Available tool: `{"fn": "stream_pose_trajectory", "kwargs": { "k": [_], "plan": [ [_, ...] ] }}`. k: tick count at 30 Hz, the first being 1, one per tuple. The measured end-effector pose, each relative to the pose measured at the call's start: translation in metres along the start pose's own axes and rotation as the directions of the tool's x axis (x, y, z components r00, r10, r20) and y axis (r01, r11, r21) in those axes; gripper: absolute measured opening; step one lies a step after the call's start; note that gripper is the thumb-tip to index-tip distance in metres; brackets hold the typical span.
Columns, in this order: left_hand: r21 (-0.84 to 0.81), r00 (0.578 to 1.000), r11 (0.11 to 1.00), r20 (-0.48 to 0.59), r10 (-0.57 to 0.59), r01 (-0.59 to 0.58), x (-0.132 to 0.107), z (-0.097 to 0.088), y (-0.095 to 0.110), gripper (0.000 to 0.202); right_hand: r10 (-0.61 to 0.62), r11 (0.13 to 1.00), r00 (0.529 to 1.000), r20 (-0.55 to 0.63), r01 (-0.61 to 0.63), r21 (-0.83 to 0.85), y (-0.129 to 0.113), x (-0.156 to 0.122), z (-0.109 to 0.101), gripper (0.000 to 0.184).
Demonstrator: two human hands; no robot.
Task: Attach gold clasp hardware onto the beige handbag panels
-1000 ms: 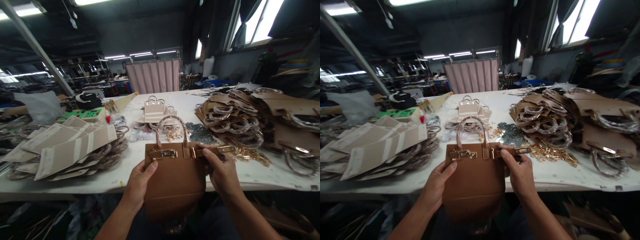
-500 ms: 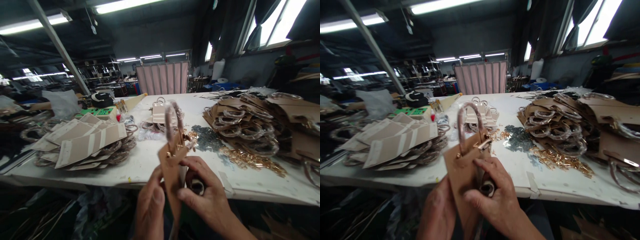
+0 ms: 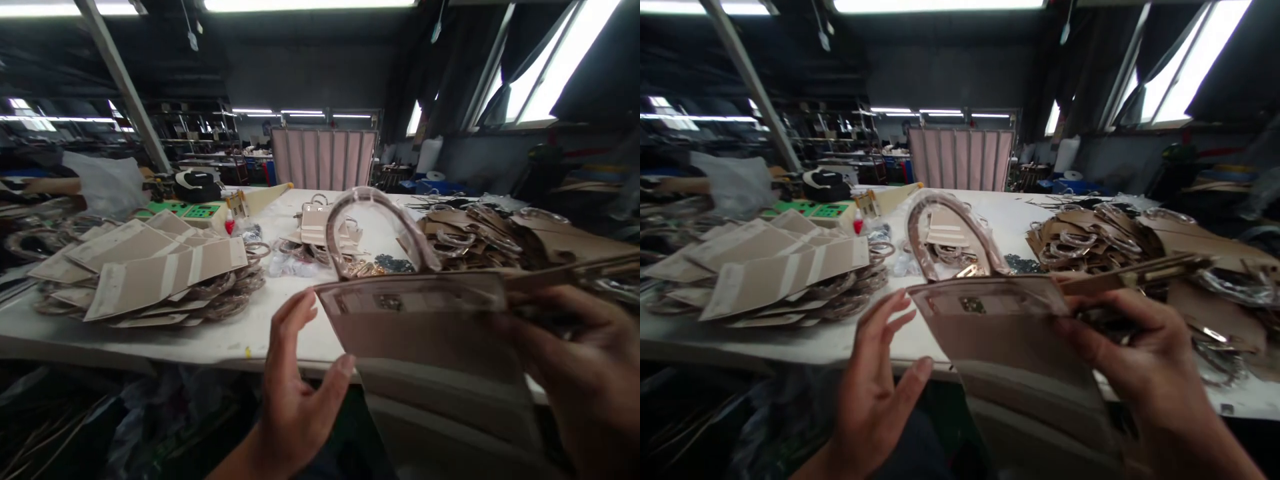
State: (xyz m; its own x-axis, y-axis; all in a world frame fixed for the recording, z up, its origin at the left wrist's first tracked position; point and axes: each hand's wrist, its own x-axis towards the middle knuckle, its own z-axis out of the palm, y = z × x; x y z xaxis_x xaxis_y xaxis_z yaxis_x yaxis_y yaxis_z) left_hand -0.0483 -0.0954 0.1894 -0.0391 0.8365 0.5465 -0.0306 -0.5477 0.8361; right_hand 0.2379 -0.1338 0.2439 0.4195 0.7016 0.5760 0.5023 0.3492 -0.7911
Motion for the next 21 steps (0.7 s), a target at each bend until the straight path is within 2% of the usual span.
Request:
{"fn": "stream_pose_trajectory", "kwargs": {
  "k": [1,3,4,5,6,8,9,10,13,16,19,21],
  "plan": [
    [-0.048,1.000,0.999,-0.015,-0.005,0.005,0.005,-0.004,0.000,0.079,0.024,0.999,0.999,0.031,-0.025,0.025,0.002,0.009,-0.011,0.034],
    [-0.194,0.996,0.977,0.031,-0.080,0.085,0.010,-0.012,-0.002,0.091,0.053,0.998,0.975,0.215,-0.060,0.026,0.006,0.023,-0.024,0.032],
    [-0.270,0.982,0.946,0.112,-0.155,0.180,0.011,-0.015,-0.004,0.097,0.068,0.997,0.934,0.351,-0.077,0.012,0.009,0.027,-0.024,0.029],
    [-0.327,0.942,0.892,0.229,-0.246,0.312,0.009,-0.018,-0.008,0.101,0.098,0.995,0.865,0.493,-0.103,-0.017,0.013,0.028,-0.020,0.026],
    [-0.346,0.870,0.819,0.361,-0.334,0.458,0.004,-0.020,-0.014,0.101,0.135,0.990,0.774,0.619,-0.136,-0.046,0.017,0.026,-0.013,0.025],
    [-0.297,0.683,0.658,0.567,-0.461,0.692,-0.012,-0.023,-0.031,0.089,0.212,0.971,0.589,0.780,-0.214,-0.102,0.029,0.018,0.007,0.030],
    [-0.263,0.605,0.593,0.617,-0.503,0.761,-0.023,-0.023,-0.043,0.081,0.241,0.961,0.525,0.816,-0.248,-0.124,0.036,0.013,0.019,0.033],
    [-0.241,0.558,0.548,0.632,-0.538,0.801,-0.036,-0.023,-0.056,0.073,0.260,0.952,0.484,0.835,-0.273,-0.138,0.045,0.007,0.031,0.036],
    [-0.227,0.491,0.455,0.604,-0.628,0.861,-0.076,-0.019,-0.097,0.063,0.299,0.936,0.406,0.863,-0.299,-0.184,0.075,-0.005,0.062,0.036],
    [-0.244,0.432,0.356,0.524,-0.735,0.902,-0.107,-0.012,-0.133,0.061,0.345,0.926,0.365,0.865,-0.283,-0.250,0.106,-0.012,0.090,0.029],
    [-0.286,0.370,0.263,0.435,-0.821,0.921,-0.122,-0.005,-0.157,0.060,0.360,0.922,0.350,0.865,-0.277,-0.272,0.134,-0.014,0.117,0.027],
    [-0.314,0.345,0.230,0.382,-0.858,0.921,-0.125,0.001,-0.167,0.060,0.363,0.921,0.339,0.868,-0.274,-0.278,0.151,-0.014,0.132,0.027]
  ]
}}
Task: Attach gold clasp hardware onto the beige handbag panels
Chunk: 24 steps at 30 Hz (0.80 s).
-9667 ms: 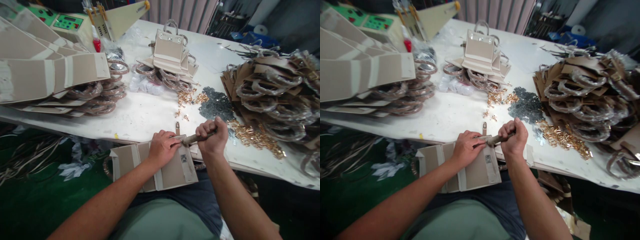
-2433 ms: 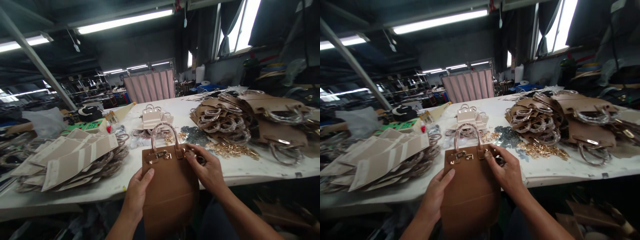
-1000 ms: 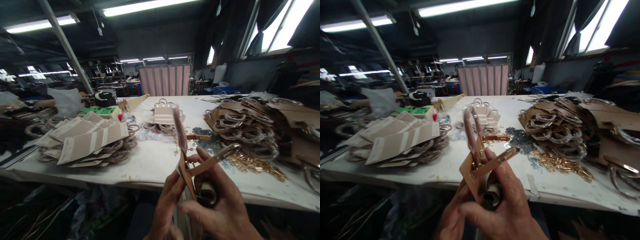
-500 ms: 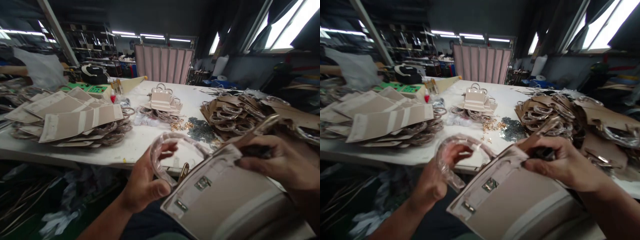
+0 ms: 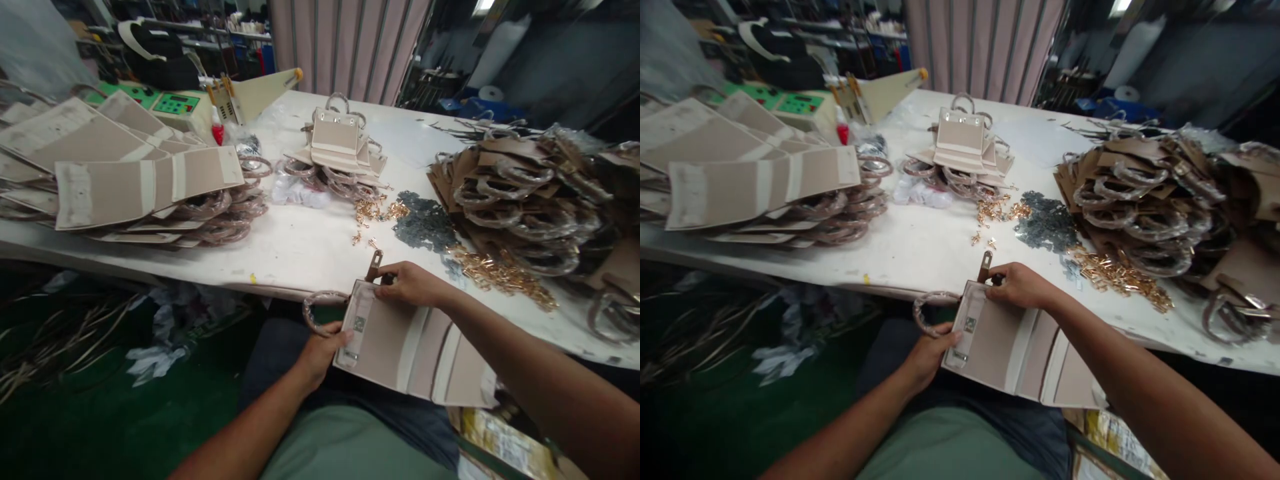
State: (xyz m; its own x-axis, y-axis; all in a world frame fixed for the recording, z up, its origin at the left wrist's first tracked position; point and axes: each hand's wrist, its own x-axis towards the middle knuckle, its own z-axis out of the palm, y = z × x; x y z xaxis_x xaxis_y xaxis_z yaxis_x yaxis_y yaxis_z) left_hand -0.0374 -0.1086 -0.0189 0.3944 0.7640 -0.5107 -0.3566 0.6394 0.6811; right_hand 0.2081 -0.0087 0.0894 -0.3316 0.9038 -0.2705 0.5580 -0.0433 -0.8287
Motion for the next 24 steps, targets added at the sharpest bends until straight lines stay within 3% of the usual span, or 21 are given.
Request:
{"fn": "stream_pose_trajectory", "kwargs": {
  "k": [4,7,8,10,12,14,17,20,24],
  "plan": [
    [-0.037,0.992,0.999,-0.122,0.025,-0.030,0.013,0.009,-0.002,0.054,0.072,0.994,0.996,-0.047,-0.076,-0.084,0.018,0.022,0.000,0.033],
    [-0.032,0.977,0.995,-0.192,0.089,-0.097,0.021,0.020,0.001,0.047,0.006,0.985,0.955,-0.298,-0.058,-0.165,0.015,0.013,-0.003,0.026],
    [-0.032,0.972,0.994,-0.214,0.099,-0.108,0.023,0.023,0.003,0.045,-0.041,0.983,0.906,-0.420,-0.039,-0.180,0.010,0.006,-0.003,0.024],
    [-0.038,0.965,0.993,-0.244,0.096,-0.109,0.027,0.029,0.005,0.042,-0.101,0.986,0.763,-0.638,-0.006,-0.164,-0.004,-0.010,0.002,0.027],
    [-0.040,0.960,0.994,-0.266,0.087,-0.101,0.029,0.032,0.006,0.040,-0.076,0.997,0.662,-0.746,0.062,-0.048,-0.017,-0.023,0.013,0.033],
    [-0.039,0.956,0.995,-0.282,0.079,-0.094,0.030,0.035,0.007,0.039,-0.021,0.961,0.659,-0.751,0.219,0.166,-0.025,-0.030,0.032,0.039],
    [-0.052,0.954,0.996,-0.295,0.059,-0.078,0.029,0.037,0.007,0.039,0.037,0.782,0.698,-0.715,0.425,0.455,-0.025,-0.023,0.062,0.044],
    [-0.078,0.948,0.995,-0.316,0.036,-0.064,0.029,0.040,0.010,0.038,0.116,0.666,0.675,-0.728,0.491,0.561,-0.017,-0.010,0.081,0.044],
    [-0.122,0.938,0.992,-0.347,-0.013,-0.031,0.031,0.043,0.012,0.040,0.197,0.586,0.630,-0.752,0.539,0.605,-0.007,0.000,0.081,0.044]
  ]
}}
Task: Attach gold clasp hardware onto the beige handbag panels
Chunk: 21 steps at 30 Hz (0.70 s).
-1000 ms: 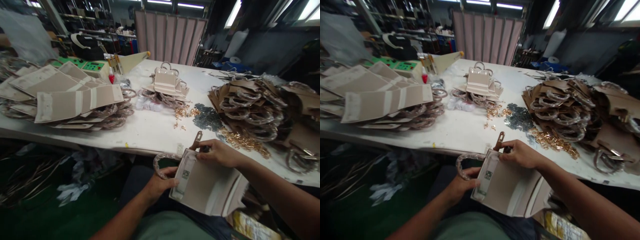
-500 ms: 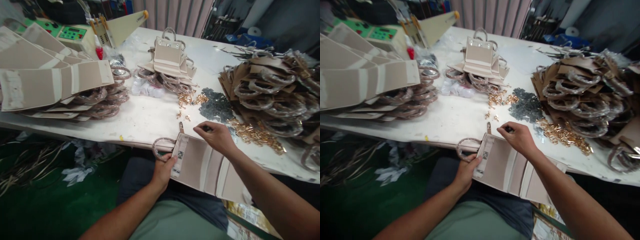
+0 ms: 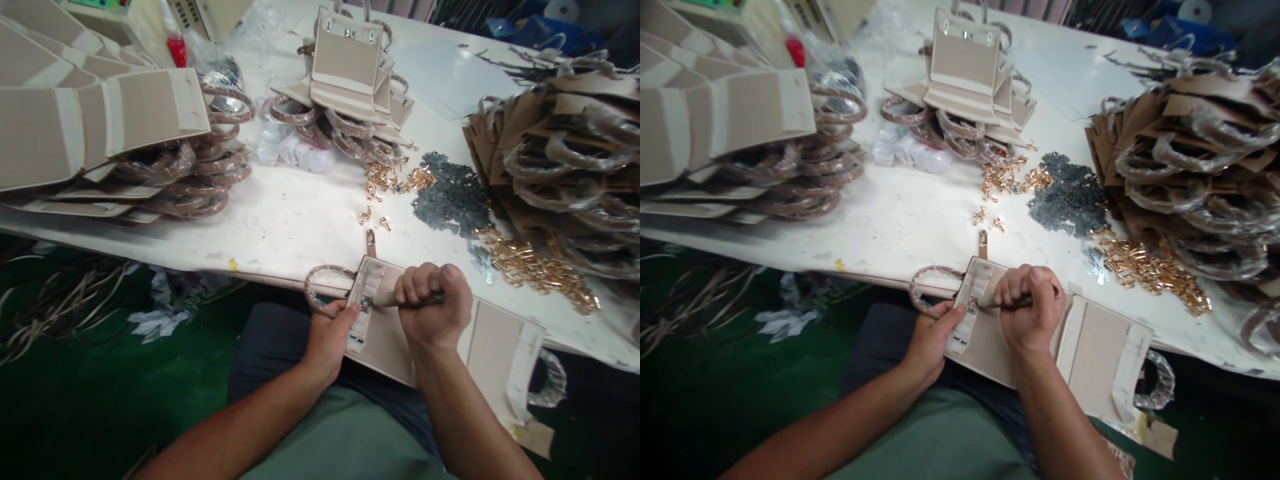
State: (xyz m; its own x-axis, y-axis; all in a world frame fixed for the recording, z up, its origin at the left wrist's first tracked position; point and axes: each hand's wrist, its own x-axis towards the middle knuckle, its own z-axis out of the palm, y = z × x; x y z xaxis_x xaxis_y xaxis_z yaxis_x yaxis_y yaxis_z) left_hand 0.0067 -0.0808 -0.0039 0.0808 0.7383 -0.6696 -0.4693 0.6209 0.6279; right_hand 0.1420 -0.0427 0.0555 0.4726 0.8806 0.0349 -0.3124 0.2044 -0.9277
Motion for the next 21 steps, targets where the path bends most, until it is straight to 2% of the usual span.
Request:
{"fn": "stream_pose_trajectory", "kwargs": {
  "k": [3,6,7,9,11,12,16,18,21],
  "plan": [
    [-0.002,0.999,1.000,-0.010,-0.030,0.030,0.001,0.001,-0.001,0.041,-0.001,0.999,1.000,-0.004,0.001,0.043,0.003,0.002,0.000,0.041],
    [0.010,0.999,0.999,-0.017,-0.043,0.043,0.002,0.001,-0.002,0.039,-0.126,0.992,0.989,0.082,0.126,0.008,0.008,-0.005,0.005,0.038],
    [0.013,0.999,0.999,-0.015,-0.036,0.036,0.003,0.001,-0.002,0.038,-0.190,0.980,0.971,0.146,0.196,-0.031,0.011,-0.010,0.007,0.036],
    [0.020,1.000,1.000,-0.004,-0.002,0.002,0.004,0.001,0.000,0.037,-0.278,0.933,0.905,0.322,0.335,-0.134,0.015,-0.017,0.011,0.030],
    [0.027,1.000,1.000,0.017,0.013,-0.014,0.004,0.000,0.001,0.037,-0.278,0.887,0.848,0.451,0.407,-0.220,0.017,-0.020,0.013,0.027],
    [0.027,1.000,1.000,0.030,0.006,-0.007,0.004,-0.001,0.002,0.037,-0.252,0.886,0.850,0.463,0.395,-0.242,0.017,-0.019,0.013,0.028],
    [0.038,0.999,0.999,0.048,-0.014,0.012,0.003,-0.003,0.002,0.034,-0.105,0.960,0.940,0.324,0.180,-0.213,0.011,-0.005,0.011,0.038],
    [0.043,0.999,0.999,0.050,0.010,-0.012,0.003,-0.004,0.001,0.032,-0.082,0.961,0.942,0.325,0.161,-0.225,0.007,0.000,0.014,0.038],
    [0.037,0.997,0.998,0.063,0.048,-0.051,0.003,-0.005,0.000,0.029,-0.066,0.904,0.913,0.403,0.226,-0.363,0.000,0.000,0.026,0.040]
  ]
}}
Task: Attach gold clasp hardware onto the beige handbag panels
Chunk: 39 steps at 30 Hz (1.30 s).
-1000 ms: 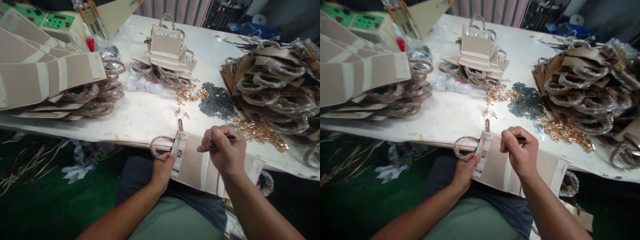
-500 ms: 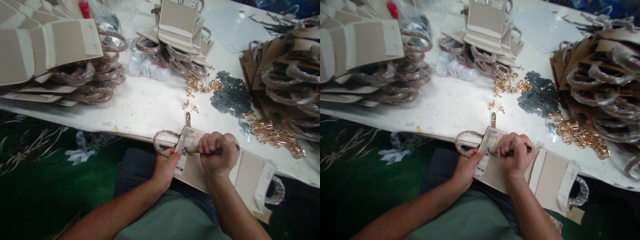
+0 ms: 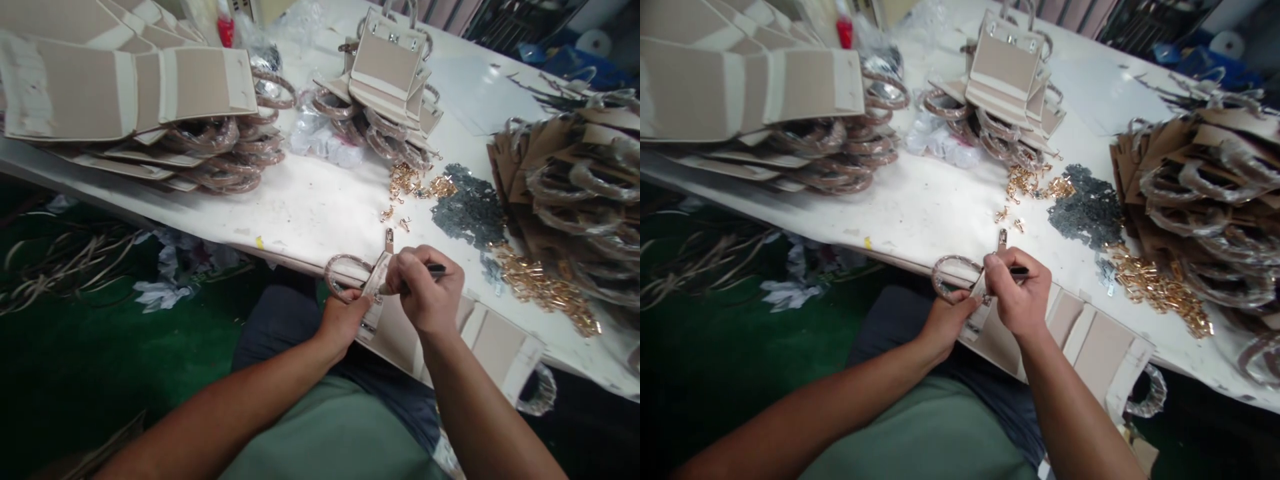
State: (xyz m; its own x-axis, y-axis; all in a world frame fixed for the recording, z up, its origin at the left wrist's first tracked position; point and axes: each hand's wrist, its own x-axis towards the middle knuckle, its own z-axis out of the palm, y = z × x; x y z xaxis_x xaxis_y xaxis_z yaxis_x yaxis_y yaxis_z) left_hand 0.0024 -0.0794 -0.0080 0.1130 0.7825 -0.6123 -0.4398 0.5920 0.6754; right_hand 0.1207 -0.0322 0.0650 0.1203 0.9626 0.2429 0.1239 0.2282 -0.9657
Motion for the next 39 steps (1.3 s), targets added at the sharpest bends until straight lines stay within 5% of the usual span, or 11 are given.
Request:
{"fn": "stream_pose_trajectory", "kwargs": {
  "k": [4,10,15,20,23,26,32,39],
  "plan": [
    [0.006,0.998,0.998,-0.004,0.056,-0.056,0.002,0.000,-0.002,0.032,0.027,0.963,0.975,0.221,0.034,-0.266,-0.018,0.009,0.020,0.039],
    [0.009,0.996,0.997,-0.013,0.083,-0.083,0.002,0.000,-0.004,0.037,0.010,0.931,0.907,0.421,0.145,-0.334,-0.014,0.009,0.021,0.035],
    [0.023,1.000,1.000,-0.014,0.000,0.000,0.000,-0.002,-0.001,0.033,-0.118,0.993,0.970,0.213,0.121,-0.001,0.000,-0.008,-0.007,0.037],
    [0.027,1.000,0.999,0.003,-0.020,0.019,0.000,-0.003,-0.002,0.031,-0.251,0.937,0.968,-0.007,0.245,0.248,-0.030,-0.015,-0.007,0.030],
    [0.017,1.000,1.000,0.004,-0.015,0.015,0.000,-0.001,-0.001,0.032,-0.317,0.937,0.948,-0.018,0.316,0.151,-0.027,-0.019,-0.003,0.033],
    [0.028,1.000,0.999,-0.013,-0.026,0.026,0.000,0.000,0.002,0.033,-0.216,0.976,0.976,0.010,0.216,-0.007,-0.007,-0.021,-0.004,0.034],
    [0.010,1.000,1.000,0.002,-0.005,0.005,-0.002,0.000,0.002,0.033,-0.331,0.928,0.942,-0.060,0.337,0.161,-0.005,-0.017,-0.003,0.030],
    [0.005,1.000,1.000,-0.012,-0.004,0.004,-0.003,0.002,0.003,0.033,-0.057,0.998,0.987,-0.151,0.057,-0.008,0.008,-0.028,-0.029,0.038]
  ]
}}
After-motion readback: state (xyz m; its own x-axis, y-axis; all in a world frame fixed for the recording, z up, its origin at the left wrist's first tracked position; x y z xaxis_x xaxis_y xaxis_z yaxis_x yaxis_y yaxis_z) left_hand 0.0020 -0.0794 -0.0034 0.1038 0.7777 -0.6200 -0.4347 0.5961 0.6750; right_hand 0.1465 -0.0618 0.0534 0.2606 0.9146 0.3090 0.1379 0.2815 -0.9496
